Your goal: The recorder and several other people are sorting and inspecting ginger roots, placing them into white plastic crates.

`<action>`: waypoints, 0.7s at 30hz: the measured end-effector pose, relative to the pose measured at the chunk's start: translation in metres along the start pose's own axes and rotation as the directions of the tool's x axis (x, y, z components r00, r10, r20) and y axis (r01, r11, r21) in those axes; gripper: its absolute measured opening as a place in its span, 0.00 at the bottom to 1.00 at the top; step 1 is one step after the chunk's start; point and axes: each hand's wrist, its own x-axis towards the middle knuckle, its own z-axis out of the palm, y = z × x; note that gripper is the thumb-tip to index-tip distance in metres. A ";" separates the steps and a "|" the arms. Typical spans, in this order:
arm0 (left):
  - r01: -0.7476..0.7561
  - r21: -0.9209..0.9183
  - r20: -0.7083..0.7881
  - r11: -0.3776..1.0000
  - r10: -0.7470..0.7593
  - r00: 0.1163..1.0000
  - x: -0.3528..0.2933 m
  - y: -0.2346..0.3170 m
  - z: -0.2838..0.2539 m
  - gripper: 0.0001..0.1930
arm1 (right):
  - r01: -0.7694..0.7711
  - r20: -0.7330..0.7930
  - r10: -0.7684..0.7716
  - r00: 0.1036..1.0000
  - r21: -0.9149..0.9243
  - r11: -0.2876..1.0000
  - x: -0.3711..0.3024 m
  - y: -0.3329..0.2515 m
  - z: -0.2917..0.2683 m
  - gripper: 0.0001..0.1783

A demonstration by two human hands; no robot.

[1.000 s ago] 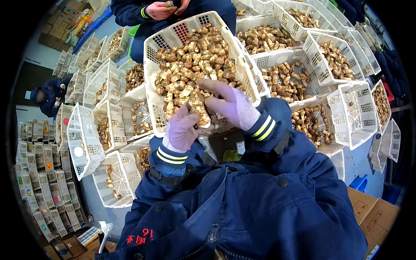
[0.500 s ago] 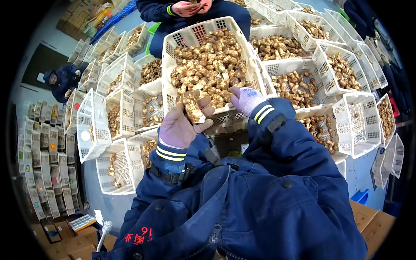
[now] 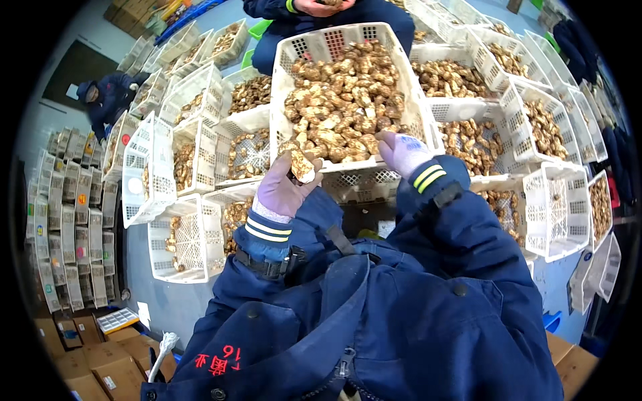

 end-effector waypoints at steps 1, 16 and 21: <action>-0.037 0.067 0.013 0.997 0.036 0.999 -0.001 0.005 -0.008 0.16 | 0.013 -0.005 -0.013 1.000 0.005 1.000 -0.001 0.000 0.002 0.19; -0.285 -0.244 -0.097 0.927 0.269 0.958 -0.047 0.067 -0.124 0.32 | -0.045 0.015 0.047 0.999 -0.068 0.997 0.004 0.014 0.001 0.19; -0.366 -0.110 -0.557 0.924 0.248 0.792 -0.071 0.088 -0.206 0.30 | 0.005 0.079 0.000 0.997 -0.065 0.998 0.003 0.015 -0.005 0.19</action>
